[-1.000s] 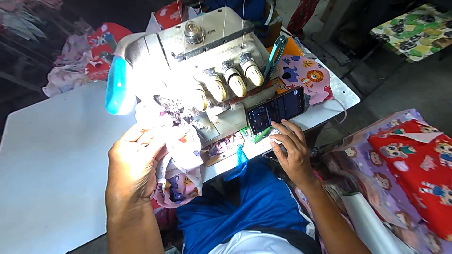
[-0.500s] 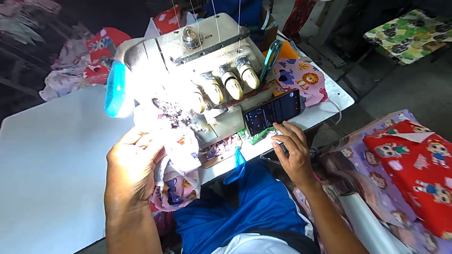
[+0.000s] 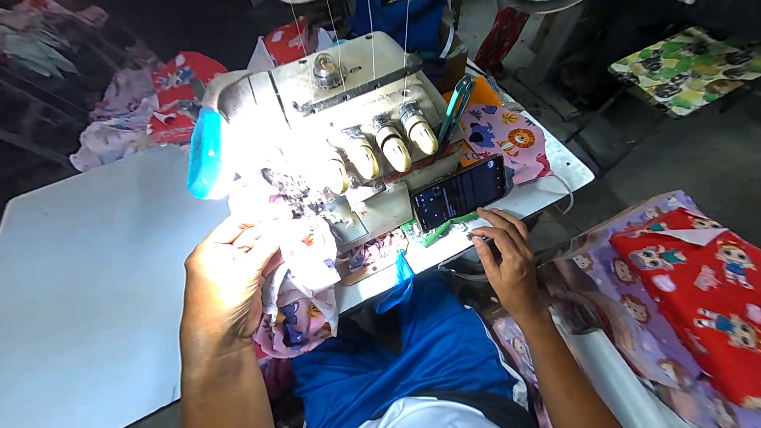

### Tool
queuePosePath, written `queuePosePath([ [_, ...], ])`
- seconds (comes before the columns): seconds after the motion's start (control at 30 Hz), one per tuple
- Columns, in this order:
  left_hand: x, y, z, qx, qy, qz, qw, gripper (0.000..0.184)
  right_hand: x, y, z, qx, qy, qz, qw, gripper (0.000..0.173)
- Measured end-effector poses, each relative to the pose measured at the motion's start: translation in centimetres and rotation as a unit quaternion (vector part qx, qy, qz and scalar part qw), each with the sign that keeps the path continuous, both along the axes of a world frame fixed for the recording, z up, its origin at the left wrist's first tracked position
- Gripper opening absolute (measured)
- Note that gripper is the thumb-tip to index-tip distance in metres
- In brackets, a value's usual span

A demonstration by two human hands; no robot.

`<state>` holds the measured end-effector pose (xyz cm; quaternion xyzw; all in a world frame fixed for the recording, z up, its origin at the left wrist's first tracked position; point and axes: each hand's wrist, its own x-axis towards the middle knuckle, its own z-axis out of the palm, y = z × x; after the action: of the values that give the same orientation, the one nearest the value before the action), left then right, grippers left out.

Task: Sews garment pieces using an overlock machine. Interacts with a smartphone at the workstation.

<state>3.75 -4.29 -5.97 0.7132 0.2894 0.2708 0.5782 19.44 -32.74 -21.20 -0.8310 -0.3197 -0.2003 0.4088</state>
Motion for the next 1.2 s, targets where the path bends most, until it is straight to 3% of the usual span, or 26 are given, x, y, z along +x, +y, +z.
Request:
queuePosePath([
  [0.5,0.0,0.0,0.0,0.001,-0.002,-0.002,1.0,0.02,1.8,0.5,0.5,-0.004,0.009,-0.045,0.999,0.027],
  [0.8,0.0,0.0,-0.1,-0.001,0.006,0.008,1.0,0.019,0.6,1.3,0.4,0.019,0.009,0.027,0.999,0.027],
  [1.2,-0.1,0.1,-0.2,0.013,0.0,-0.007,1.0,0.019,1.6,0.6,0.4,-0.008,0.022,-0.021,1.0,0.031],
])
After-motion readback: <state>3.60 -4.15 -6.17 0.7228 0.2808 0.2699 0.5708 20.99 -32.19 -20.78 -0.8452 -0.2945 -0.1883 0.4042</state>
